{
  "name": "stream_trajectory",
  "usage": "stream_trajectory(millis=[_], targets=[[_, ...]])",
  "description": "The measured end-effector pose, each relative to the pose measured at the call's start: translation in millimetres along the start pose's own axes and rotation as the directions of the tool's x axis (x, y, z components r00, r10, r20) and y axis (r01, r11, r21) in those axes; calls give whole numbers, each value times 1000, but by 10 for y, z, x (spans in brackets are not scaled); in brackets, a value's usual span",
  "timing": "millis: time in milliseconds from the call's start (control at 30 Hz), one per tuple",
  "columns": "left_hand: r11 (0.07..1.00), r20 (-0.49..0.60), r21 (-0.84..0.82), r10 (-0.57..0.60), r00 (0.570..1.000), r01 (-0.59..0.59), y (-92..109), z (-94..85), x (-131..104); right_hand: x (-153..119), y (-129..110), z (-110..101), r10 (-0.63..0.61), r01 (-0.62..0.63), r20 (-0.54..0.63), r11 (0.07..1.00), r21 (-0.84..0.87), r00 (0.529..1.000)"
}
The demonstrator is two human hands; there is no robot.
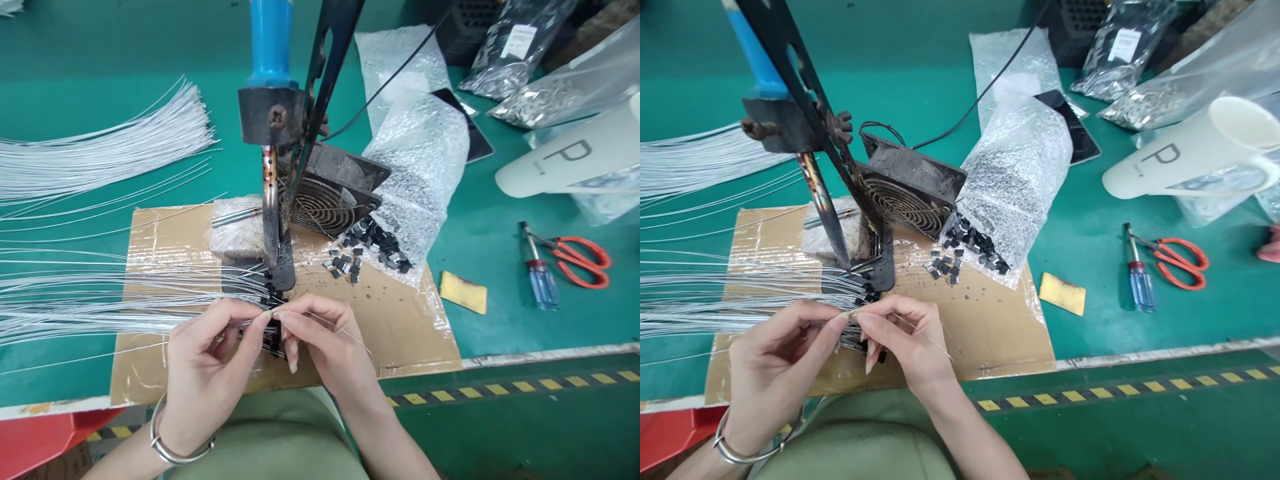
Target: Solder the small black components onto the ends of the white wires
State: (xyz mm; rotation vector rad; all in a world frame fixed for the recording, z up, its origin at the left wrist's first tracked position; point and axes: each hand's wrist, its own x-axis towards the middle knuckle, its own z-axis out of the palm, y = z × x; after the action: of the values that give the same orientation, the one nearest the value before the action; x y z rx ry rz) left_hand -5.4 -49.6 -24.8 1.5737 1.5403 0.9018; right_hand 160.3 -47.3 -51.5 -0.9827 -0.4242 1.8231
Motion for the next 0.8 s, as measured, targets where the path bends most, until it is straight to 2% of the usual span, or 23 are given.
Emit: stream_trajectory(millis=[200,367,800], targets=[[997,-48,28,67,997,-66,-32,33,-3,-7,47,37,-22,23,-21,999,42,1000],[998,-71,18,58,996,-57,-43,64,0,-13,97,92,-33,39,-65,995,88,997],[998,-79,13,60,995,-59,-51,83,-14,7,131,64,-78,83,-46,988,129,996]])
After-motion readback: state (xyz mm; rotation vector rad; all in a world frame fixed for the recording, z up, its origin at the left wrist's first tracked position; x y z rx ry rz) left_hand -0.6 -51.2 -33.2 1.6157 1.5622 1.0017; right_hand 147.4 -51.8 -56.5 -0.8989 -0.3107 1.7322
